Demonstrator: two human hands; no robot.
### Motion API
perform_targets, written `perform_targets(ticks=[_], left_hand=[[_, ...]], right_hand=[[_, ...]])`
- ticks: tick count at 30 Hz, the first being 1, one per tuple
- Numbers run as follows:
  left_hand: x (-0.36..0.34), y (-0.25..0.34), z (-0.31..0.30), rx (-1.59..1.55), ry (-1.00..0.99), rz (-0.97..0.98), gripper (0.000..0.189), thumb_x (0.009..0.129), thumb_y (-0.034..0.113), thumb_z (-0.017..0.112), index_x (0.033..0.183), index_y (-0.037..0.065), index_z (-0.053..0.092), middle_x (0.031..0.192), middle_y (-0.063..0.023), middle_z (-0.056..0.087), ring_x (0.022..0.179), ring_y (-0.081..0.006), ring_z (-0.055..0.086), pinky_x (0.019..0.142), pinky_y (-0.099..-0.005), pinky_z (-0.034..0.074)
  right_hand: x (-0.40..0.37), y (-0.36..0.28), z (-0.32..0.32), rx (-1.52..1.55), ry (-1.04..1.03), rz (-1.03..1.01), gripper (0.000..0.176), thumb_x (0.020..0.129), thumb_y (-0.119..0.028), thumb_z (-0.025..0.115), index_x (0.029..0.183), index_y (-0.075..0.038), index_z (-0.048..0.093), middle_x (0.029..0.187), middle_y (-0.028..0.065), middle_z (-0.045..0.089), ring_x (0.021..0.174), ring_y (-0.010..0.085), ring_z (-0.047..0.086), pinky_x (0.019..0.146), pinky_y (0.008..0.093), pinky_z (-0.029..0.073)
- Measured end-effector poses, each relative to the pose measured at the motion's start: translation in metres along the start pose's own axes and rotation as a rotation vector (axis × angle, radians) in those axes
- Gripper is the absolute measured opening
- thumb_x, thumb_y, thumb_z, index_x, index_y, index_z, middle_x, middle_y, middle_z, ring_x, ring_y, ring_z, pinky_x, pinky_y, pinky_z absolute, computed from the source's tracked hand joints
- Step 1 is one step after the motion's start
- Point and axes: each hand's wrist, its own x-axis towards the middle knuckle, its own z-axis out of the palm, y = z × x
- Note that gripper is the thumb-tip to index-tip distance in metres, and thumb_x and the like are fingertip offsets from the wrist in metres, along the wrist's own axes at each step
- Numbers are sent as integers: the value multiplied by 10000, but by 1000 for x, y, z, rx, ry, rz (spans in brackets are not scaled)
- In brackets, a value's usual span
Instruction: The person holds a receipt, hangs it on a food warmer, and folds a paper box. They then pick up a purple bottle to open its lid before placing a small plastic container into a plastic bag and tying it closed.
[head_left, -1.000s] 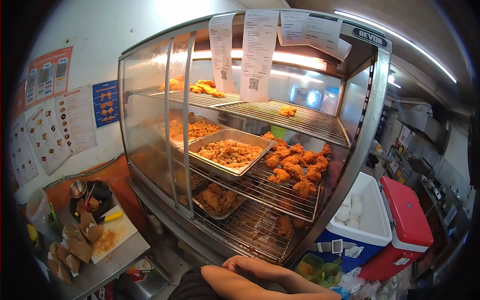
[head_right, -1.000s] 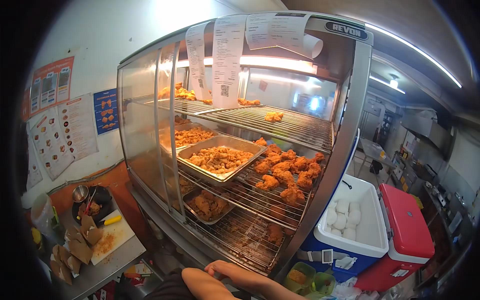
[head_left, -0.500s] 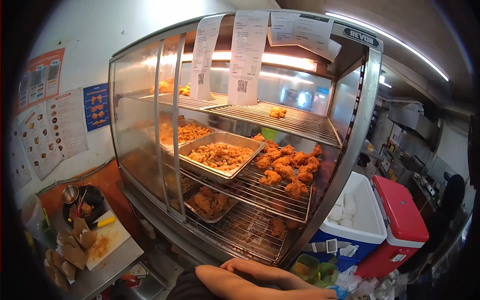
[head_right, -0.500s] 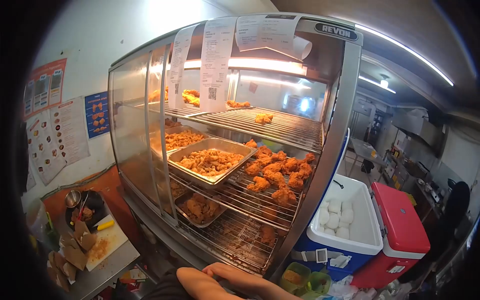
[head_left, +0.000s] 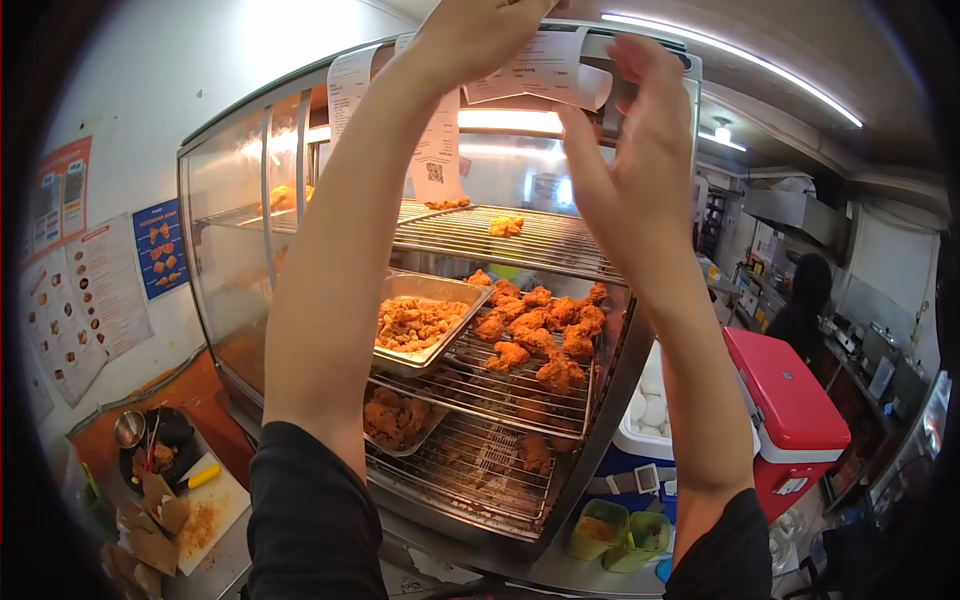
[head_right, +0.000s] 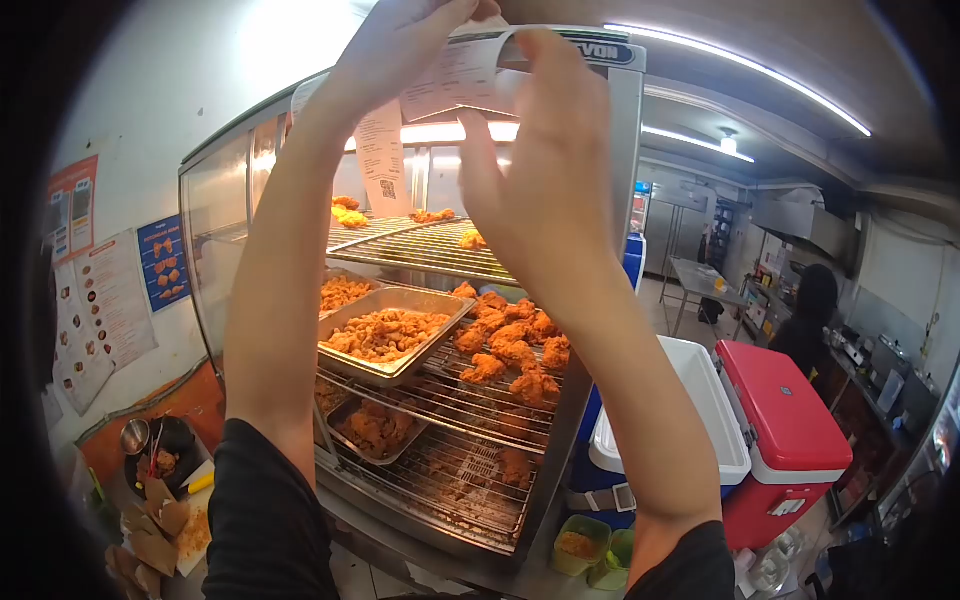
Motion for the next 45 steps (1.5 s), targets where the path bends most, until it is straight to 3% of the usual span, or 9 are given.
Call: perform_targets(ticks=[3, 7, 9, 11, 15, 19, 28, 36, 45], left_hand=[[4, 4, 0, -34, -189, -29, 299, 888, 199, 448, 948, -30, 631, 908, -166, 639, 815, -245, 601, 754, -332, 461], [6, 7, 2, -154, -239, -68, 308, 896, 207, 453, 952, -37, 632, 889, -155, 645, 795, -217, 597, 725, -319, 463], [8, 15, 7, -215, -259, -75, 299, 897, 199, 465, 950, -47, 627, 869, -152, 647, 792, -206, 597, 708, -310, 461], [6, 24, 8, -232, -254, -74, 290, 896, 189, 469, 953, -51, 623, 855, -154, 644, 788, -210, 596, 703, -310, 461], [-3, 33, -2, -312, -340, -36, 278, 892, 172, 478, 971, -59, 611, 857, -170, 633, 797, -236, 595, 711, -322, 459], [8, 11, 19, -113, -157, 198, 282, 892, 175, 477, 975, -63, 605, 879, -184, 626, 815, -255, 595, 725, -339, 456], [-5, 38, 8, -199, -178, -139, 291, 896, 179, 492, 986, -73, 604, 904, -182, 628, 831, -246, 597, 742, -337, 463], [5, 24, 17, -31, -157, -12, 298, 891, 191, 493, 967, -68, 618, 970, -189, 604, 902, -273, 585, 802, -357, 442], [4, 27, 15, -84, -200, -91, 293, 894, 180, 475, 964, -65, 621, 977, -200, 607, 911, -296, 588, 819, -366, 437]], right_hand=[[11, 1, 24, -83, 56, 133, 501, 774, -253, 612, 1143, 8, 397, 925, 175, 535, 860, 291, 522, 779, 393, 422], [7, 7, 31, -42, 11, 410, 574, 705, -72, 626, 1166, 66, 314, 1012, 225, 519, 1002, 298, 531, 850, 381, 418], [-1, 8, 29, 158, 18, 506, 634, 707, -123, 662, 1163, 71, 268, 986, 224, 556, 930, 251, 581, 779, 335, 463], [-11, 10, 29, 638, 54, 670, 572, 724, -163, 686, 1124, 60, 343, 943, 188, 606, 837, 196, 615, 700, 293, 487], [-22, -4, 13, 836, 25, 805, 282, 818, -149, 620, 994, 64, 566, 930, 128, 641, 766, 141, 614, 690, 270, 479], [-42, -13, 5, 830, -35, 945, 282, 850, -146, 611, 1066, 30, 569, 960, 95, 644, 869, 118, 599, 770, 263, 458], [-83, -51, -8, 868, 24, 1125, 175, 875, -91, 572, 972, 49, 530, 911, 154, 647, 775, 115, 625, 629, 246, 511], [-101, -59, 15, 1022, 553, 1074, 213, 910, -94, 519, 1089, 13, 477, 1060, 183, 595, 922, 228, 641, 748, 266, 545], [-91, -66, 20, 1209, 609, 1066, 270, 922, -41, 448, 1173, 58, 442, 1074, 226, 582, 987, 293, 617, 842, 361, 556]])
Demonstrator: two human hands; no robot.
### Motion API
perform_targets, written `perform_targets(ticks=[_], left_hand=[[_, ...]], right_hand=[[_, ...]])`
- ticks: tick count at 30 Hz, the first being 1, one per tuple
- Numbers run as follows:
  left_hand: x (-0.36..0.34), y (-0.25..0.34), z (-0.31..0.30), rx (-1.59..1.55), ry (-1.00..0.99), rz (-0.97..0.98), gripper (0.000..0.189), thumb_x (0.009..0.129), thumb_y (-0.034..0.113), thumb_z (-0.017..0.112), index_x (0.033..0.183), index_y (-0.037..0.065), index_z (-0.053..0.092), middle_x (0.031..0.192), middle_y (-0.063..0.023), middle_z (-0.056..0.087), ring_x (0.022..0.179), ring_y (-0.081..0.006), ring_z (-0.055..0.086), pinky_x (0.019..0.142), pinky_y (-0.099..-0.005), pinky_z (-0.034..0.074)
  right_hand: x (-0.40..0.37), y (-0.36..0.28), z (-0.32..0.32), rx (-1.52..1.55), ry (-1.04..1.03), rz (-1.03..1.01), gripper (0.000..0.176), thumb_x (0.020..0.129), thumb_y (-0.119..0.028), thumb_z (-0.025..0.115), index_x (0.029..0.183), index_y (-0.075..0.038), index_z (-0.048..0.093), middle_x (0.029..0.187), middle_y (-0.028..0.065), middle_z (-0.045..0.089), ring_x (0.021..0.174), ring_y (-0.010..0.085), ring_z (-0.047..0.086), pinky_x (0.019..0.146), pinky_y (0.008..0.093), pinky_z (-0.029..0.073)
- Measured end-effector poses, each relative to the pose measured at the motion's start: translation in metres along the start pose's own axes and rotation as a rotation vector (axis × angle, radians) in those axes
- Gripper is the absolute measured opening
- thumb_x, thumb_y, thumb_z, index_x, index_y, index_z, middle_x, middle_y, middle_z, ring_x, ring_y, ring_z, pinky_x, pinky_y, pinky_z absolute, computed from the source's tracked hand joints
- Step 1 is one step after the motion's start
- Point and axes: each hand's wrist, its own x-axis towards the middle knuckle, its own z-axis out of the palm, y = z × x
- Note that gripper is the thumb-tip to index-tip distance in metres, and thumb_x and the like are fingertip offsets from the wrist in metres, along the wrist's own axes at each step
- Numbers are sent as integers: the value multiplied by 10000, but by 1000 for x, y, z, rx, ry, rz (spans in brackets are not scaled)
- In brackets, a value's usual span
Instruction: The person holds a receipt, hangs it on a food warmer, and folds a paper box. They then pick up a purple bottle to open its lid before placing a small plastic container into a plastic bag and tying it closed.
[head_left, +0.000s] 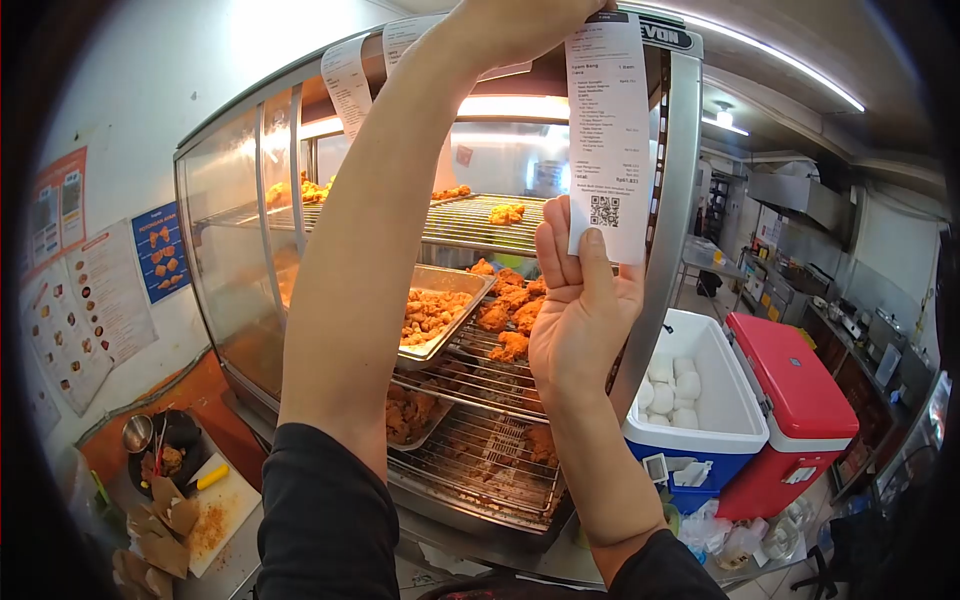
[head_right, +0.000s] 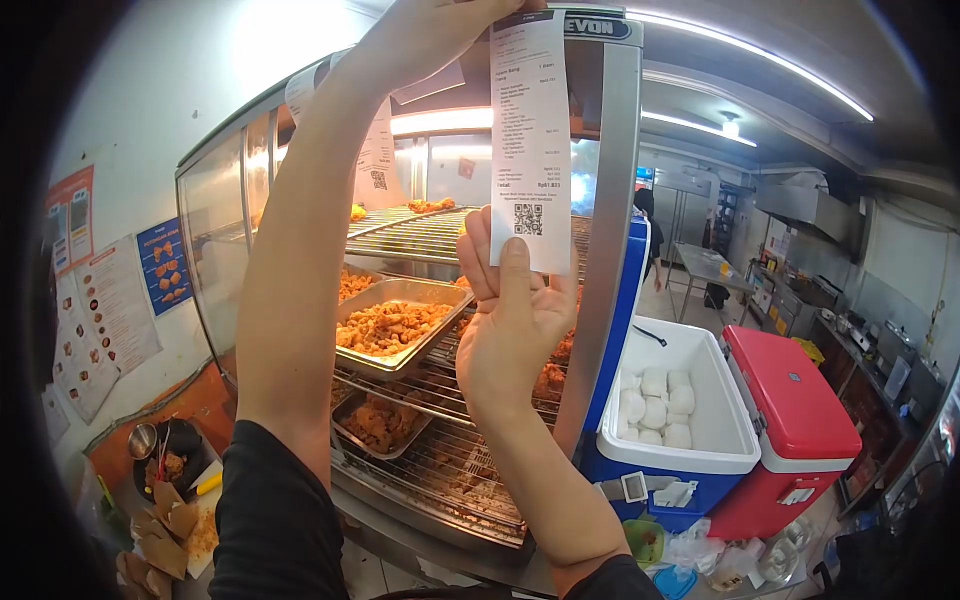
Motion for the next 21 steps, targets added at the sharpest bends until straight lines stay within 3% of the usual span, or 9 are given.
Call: perform_targets(ticks=[6, 10, 12, 16, 18, 21], left_hand=[[0, 5, 1, 129, 29, 87, 296, 897, 178, 465, 934, -75, 613, 928, -235, 618, 883, -334, 600, 799, -386, 448], [-1, 10, -2, 135, -20, 37, 297, 894, 178, 464, 919, -81, 607, 911, -252, 617, 865, -348, 602, 788, -404, 450], [6, 0, 3, 164, 30, 128, 297, 894, 178, 460, 914, -79, 607, 914, -250, 617, 857, -345, 604, 788, -412, 449], [5, 4, -2, 207, 10, 108, 296, 895, 175, 455, 909, -78, 608, 918, -244, 618, 845, -343, 604, 792, -411, 450], [2, 11, -10, 136, -124, 62, 306, 901, 186, 448, 918, -75, 608, 924, -240, 613, 865, -336, 597, 798, -403, 455], [9, -2, -8, 165, -38, 179, 325, 910, 210, 439, 934, -67, 607, 936, -233, 608, 893, -322, 590, 796, -385, 461]], right_hand=[[-5, -3, 4, 122, 48, 28, 279, 927, -45, 433, 1184, 63, 449, 1087, 233, 577, 995, 294, 613, 842, 337, 559], [-6, -9, 8, 156, 43, 55, 282, 936, -51, 411, 1195, 52, 453, 1094, 232, 575, 1035, 293, 593, 877, 334, 540], [-7, -11, 11, 227, 96, 76, 245, 929, -60, 414, 1142, 33, 491, 1077, 205, 588, 1063, 270, 580, 916, 337, 515], [-7, -10, 3, 256, 132, 121, 176, 907, -78, 443, 1039, 4, 527, 1049, 178, 603, 1038, 245, 592, 879, 330, 523], [-27, -4, -13, 363, 111, 190, 114, 869, -79, 470, 949, -23, 528, 1017, 159, 614, 952, 225, 621, 805, 335, 533], [-62, 8, -47, 366, -28, 281, 95, 850, -70, 465, 914, -36, 526, 986, 150, 619, 916, 227, 619, 806, 352, 511]])
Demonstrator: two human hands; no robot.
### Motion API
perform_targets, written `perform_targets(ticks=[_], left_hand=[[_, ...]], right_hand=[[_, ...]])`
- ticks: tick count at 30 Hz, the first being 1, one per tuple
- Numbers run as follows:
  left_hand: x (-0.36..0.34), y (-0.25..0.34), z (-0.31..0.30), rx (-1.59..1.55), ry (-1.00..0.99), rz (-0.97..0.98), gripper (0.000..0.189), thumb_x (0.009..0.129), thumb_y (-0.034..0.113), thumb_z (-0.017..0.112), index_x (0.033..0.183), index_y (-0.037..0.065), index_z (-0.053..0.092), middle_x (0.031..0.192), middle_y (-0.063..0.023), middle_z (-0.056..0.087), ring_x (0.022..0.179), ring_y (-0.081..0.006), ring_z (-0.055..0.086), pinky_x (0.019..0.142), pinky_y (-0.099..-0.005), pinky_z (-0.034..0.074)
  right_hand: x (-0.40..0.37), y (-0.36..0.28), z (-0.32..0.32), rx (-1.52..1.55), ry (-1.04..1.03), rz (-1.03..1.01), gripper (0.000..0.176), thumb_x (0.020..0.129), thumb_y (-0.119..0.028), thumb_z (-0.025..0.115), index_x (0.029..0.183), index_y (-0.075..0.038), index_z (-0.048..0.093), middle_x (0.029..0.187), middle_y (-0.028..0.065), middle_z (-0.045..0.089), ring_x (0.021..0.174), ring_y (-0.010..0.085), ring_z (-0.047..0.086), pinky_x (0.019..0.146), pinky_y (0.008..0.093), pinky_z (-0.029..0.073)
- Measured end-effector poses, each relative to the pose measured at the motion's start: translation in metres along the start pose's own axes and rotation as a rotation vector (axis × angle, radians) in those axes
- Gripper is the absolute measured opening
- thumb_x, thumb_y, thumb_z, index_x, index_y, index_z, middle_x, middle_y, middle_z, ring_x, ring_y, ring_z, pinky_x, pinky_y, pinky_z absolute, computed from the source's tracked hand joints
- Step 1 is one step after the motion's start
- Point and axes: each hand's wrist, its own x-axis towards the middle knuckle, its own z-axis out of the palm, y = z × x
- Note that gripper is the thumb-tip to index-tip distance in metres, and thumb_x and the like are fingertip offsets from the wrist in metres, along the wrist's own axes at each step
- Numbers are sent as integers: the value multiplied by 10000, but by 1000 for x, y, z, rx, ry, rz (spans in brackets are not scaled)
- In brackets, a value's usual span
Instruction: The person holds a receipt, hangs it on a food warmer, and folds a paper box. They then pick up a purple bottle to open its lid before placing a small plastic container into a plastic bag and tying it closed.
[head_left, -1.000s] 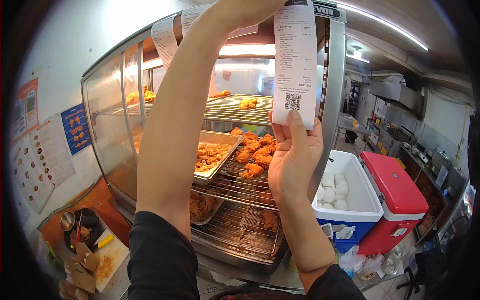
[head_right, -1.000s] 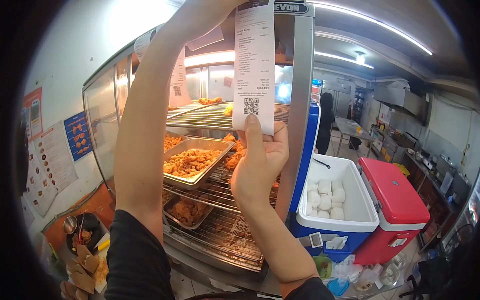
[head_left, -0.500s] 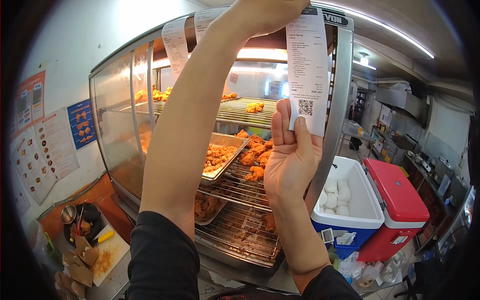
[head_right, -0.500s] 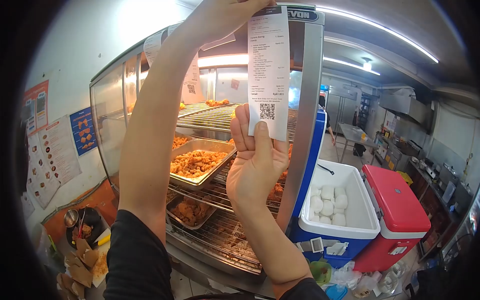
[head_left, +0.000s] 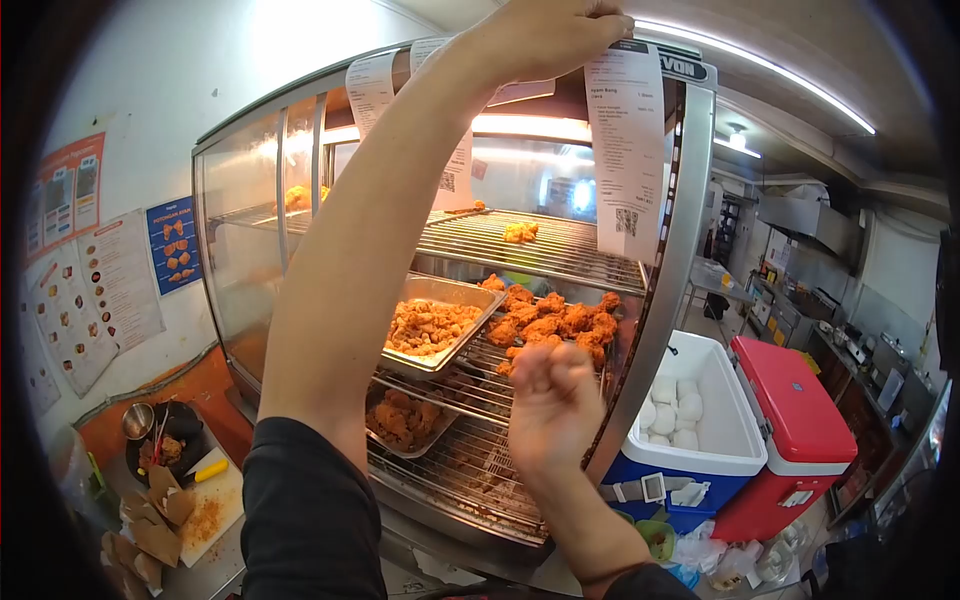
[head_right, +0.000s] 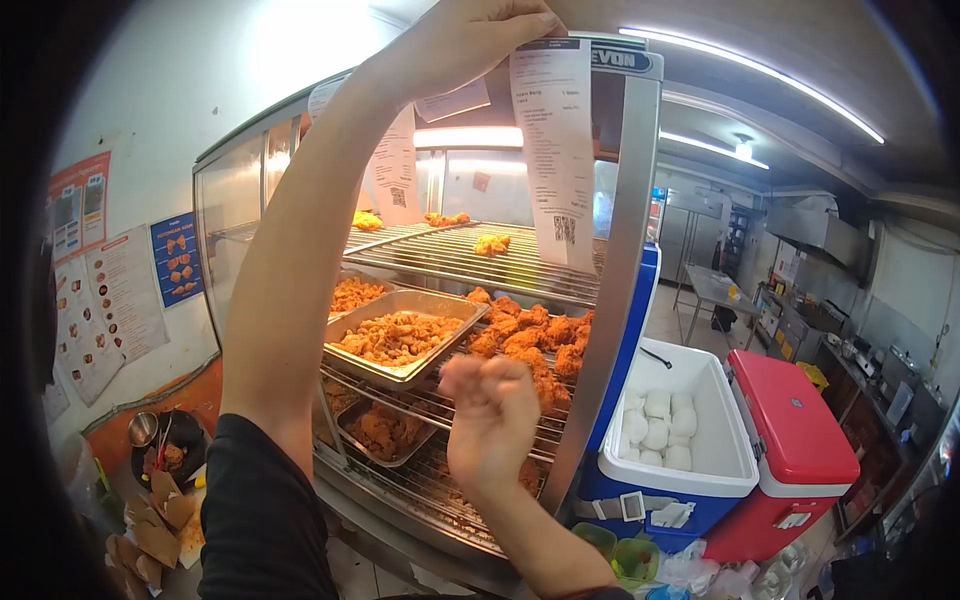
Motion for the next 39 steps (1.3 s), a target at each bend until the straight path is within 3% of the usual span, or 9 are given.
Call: perform_targets(ticks=[4, 6, 9, 16, 21, 24, 32, 35, 39], left_hand=[[-12, 0, -8, -217, -34, -28, 357, 920, 243, 421, 942, -61, 608, 950, -217, 608, 914, -313, 585, 806, -374, 458], [4, -37, 1, 8, 347, 182, 355, 917, 248, 424, 956, -53, 608, 929, -209, 614, 895, -308, 591, 805, -370, 456], [-7, -38, -40, 155, 141, -127, 338, 904, 252, 447, 965, -40, 607, 907, -213, 619, 890, -318, 596, 794, -380, 454], [-25, -59, -29, 125, 57, -7, 302, 871, 238, 478, 881, -35, 608, 890, -223, 624, 863, -360, 597, 768, -405, 451], [-27, -57, -30, 127, 12, -6, 296, 871, 230, 473, 857, -31, 613, 860, -236, 618, 826, -370, 596, 741, -414, 453], [-28, -64, -28, 122, 57, 50, 298, 875, 228, 470, 846, -28, 618, 840, -236, 615, 807, -368, 598, 726, -416, 453], [-39, -65, -33, 76, 5, -15, 296, 878, 223, 472, 865, -33, 622, 841, -231, 617, 817, -366, 598, 736, -414, 454], [-39, -75, -23, 160, 216, 222, 299, 883, 222, 469, 875, -37, 618, 854, -234, 614, 832, -373, 594, 750, -421, 451], [-40, -64, -33, 111, 41, 19, 313, 883, 237, 466, 867, -39, 614, 863, -237, 609, 837, -380, 589, 758, -432, 446]], right_hand=[[10, 5, 15, -316, -64, 152, 253, 831, -82, 488, 1075, -17, 481, 992, 136, 603, 968, 240, 592, 888, 359, 470], [34, 9, 41, -515, -78, 93, 410, 832, -128, 515, 1206, -5, 402, 1149, 172, 517, 1100, 257, 514, 956, 368, 416], [69, 19, 66, -636, -133, 37, 562, 829, -153, 536, 1310, 17, 300, 1373, 204, 301, 1313, 272, 272, 1078, 384, 232], [164, 44, 99, -577, -46, -267, 533, 812, -163, 574, 1284, -23, 372, 1274, 104, 424, 1252, 180, 306, 1107, 393, 68], [182, 41, 93, -575, -311, -349, 145, 818, -121, 603, 943, -79, 543, 1016, 28, 582, 1071, 119, 471, 1061, 381, 204], [171, 44, 97, -624, -152, -601, 147, 822, -150, 632, 889, -40, 562, 836, 17, 523, 837, 66, 436, 744, 246, 376], [142, 39, 63, -782, -156, -370, 148, 794, -158, 670, 852, -30, 623, 845, 21, 587, 827, 91, 517, 794, 255, 384], [128, 42, 50, -759, -147, -358, 154, 797, -132, 668, 893, -21, 618, 885, 32, 610, 869, 108, 533, 837, 287, 379], [113, 47, 48, -560, -12, -304, 210, 822, -106, 646, 985, 5, 575, 913, 84, 623, 846, 155, 599, 758, 277, 480]])
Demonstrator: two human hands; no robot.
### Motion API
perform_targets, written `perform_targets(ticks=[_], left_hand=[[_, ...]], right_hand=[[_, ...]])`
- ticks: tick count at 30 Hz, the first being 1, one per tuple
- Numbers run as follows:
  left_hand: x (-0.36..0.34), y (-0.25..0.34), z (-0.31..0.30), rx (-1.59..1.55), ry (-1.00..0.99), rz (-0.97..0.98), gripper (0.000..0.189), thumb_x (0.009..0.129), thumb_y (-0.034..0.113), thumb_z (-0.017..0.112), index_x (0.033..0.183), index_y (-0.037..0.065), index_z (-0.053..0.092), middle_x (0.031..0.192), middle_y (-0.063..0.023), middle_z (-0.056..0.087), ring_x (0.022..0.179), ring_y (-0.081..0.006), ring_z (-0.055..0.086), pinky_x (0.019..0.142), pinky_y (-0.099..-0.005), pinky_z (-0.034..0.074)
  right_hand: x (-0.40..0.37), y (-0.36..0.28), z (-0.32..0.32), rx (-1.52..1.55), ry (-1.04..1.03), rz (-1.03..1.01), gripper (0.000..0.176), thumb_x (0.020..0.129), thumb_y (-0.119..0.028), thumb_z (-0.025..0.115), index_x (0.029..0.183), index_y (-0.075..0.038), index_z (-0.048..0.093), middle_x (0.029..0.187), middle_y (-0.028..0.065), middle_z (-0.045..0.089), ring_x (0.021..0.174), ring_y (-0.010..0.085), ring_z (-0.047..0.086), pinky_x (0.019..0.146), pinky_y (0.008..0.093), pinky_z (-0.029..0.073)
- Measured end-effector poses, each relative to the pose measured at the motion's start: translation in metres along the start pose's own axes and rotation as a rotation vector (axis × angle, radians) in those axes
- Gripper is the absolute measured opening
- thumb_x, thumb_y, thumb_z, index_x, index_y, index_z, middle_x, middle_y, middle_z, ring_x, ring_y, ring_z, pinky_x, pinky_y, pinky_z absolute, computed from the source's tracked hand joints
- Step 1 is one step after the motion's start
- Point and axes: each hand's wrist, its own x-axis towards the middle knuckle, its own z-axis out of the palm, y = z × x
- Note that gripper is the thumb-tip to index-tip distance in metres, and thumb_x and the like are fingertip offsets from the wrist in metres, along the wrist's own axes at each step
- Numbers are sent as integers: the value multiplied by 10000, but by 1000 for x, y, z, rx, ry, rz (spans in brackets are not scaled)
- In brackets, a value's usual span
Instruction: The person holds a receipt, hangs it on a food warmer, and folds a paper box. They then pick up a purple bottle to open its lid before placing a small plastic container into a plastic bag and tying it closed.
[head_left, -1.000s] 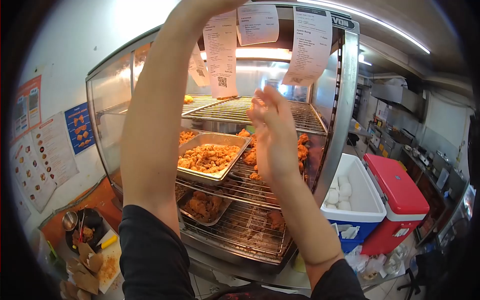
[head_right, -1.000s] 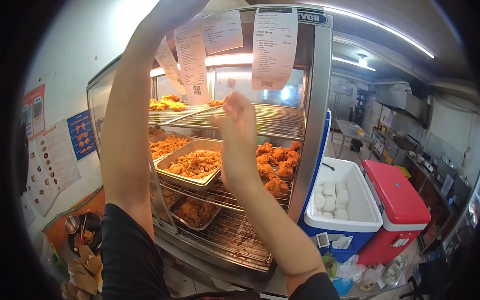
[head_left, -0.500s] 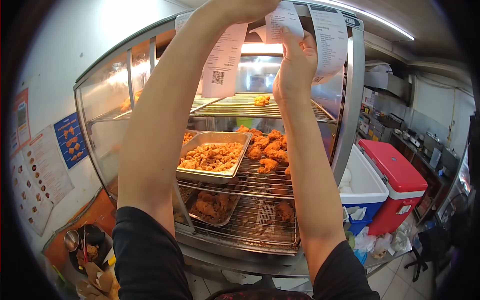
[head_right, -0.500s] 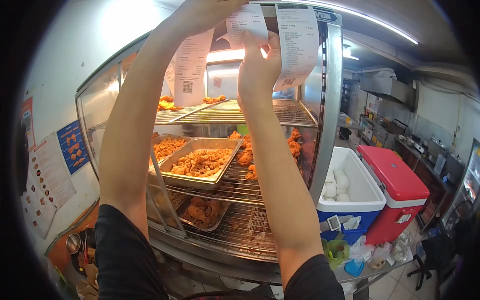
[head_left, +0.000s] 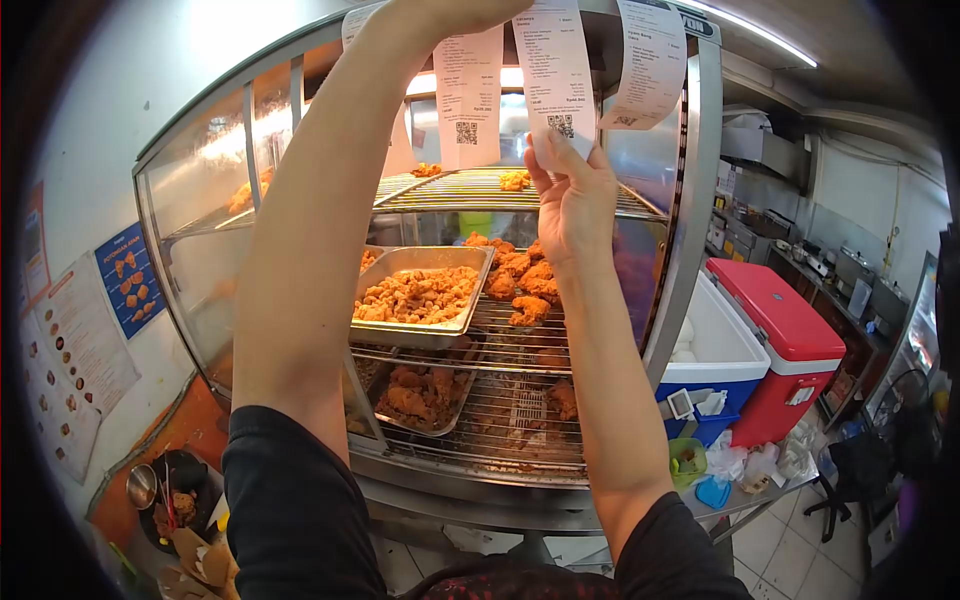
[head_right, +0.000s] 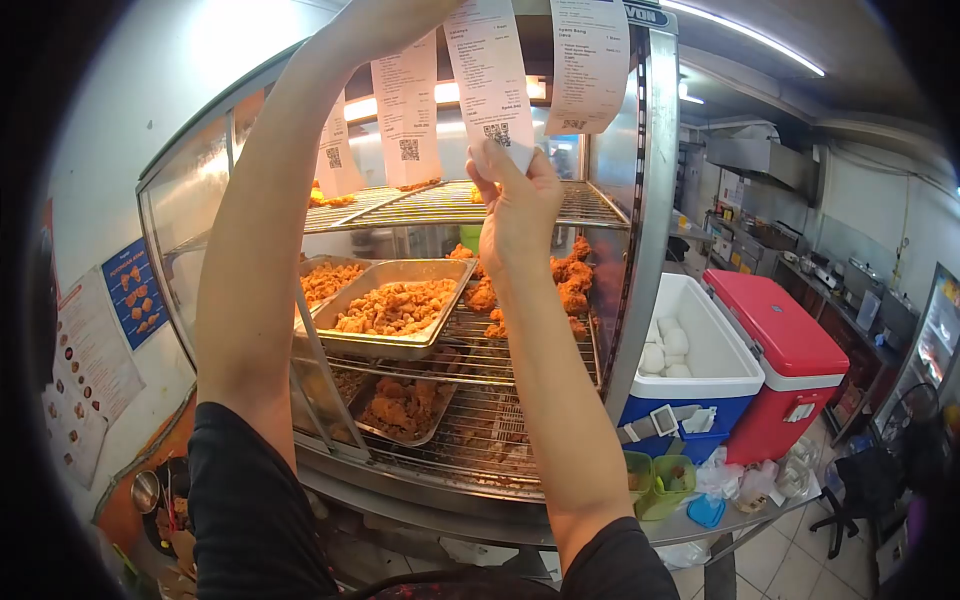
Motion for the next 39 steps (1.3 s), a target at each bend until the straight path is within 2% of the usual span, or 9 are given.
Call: perform_targets(ticks=[5, 22, 30, 31, 33, 34, 37, 38, 39], left_hand=[[0, -6, 2, 30, 46, 96, 330, 885, 250, 460, 846, -39, 616, 866, -241, 610, 838, -383, 588, 760, -431, 446], [0, 7, -2, 114, -20, -1, 314, 872, 244, 440, 822, 3, 636, 858, -229, 615, 830, -400, 589, 759, -462, 449], [3, 1, 27, 299, 245, -3, 362, 902, 308, 457, 985, -7, 614, 946, -216, 619, 927, -369, 585, 856, -489, 411], [-14, 45, -37, 32, -294, -186, 420, 913, 335, 456, 1128, -17, 531, 1123, -229, 555, 1098, -365, 495, 954, -496, 334], [-8, -6, 46, 410, 496, -194, 578, 917, 439, 418, 1387, 121, 306, 1359, -188, 398, 1301, -361, 277, 1078, -454, 196], [-47, -17, 44, 525, 443, -253, 578, 917, 439, 418, 1387, 121, 306, 1359, -188, 398, 1301, -361, 277, 1078, -454, 196], [-185, 55, 46, 115, 113, 138, 396, 687, 293, 621, 839, -70, 577, 858, -288, 581, 863, -419, 571, 881, -546, 366], [-214, 132, 12, -103, 67, -434, 372, 719, 328, 605, 763, -40, 569, 757, -245, 573, 740, -363, 578, 811, -467, 434], [-257, 169, 0, -1, 34, -333, 360, 782, 331, 562, 792, -29, 568, 727, -214, 575, 671, -339, 577, 742, -411, 466]], right_hand=[[-11, 0, 8, 94, 110, 84, 216, 853, -98, 607, 1014, 33, 547, 900, 117, 624, 819, 201, 651, 628, 223, 563], [-27, 2, 6, 548, 234, 104, 169, 813, -134, 530, 863, 27, 538, 911, 131, 589, 849, 233, 605, 808, 290, 528], [-166, 9, -47, 541, 86, 621, 234, 840, -231, 474, 842, -19, 572, 748, 106, 594, 675, 190, 535, 605, 304, 420], [-179, 7, -52, 536, 50, 712, 243, 850, -240, 468, 874, -18, 564, 748, 107, 596, 663, 180, 532, 595, 295, 419], [-205, -2, -64, 423, -91, 864, 252, 861, -245, 469, 941, -17, 542, 739, 109, 599, 630, 160, 523, 573, 274, 421], [-220, -7, -74, 322, -205, 909, 256, 863, -241, 476, 976, -17, 528, 732, 108, 599, 610, 150, 518, 561, 264, 423], [-286, -18, -115, 129, -471, 1190, 220, 863, -218, 504, 970, -26, 514, 667, 83, 564, 584, 135, 511, 543, 249, 412], [-311, -24, -128, 48, -554, 1307, 212, 860, -235, 518, 921, -32, 522, 629, 59, 536, 588, 129, 512, 546, 242, 398], [-340, -25, -148, 9, -678, 1469, 223, 862, -252, 529, 893, -31, 525, 650, 66, 551, 597, 134, 525, 557, 249, 411]])
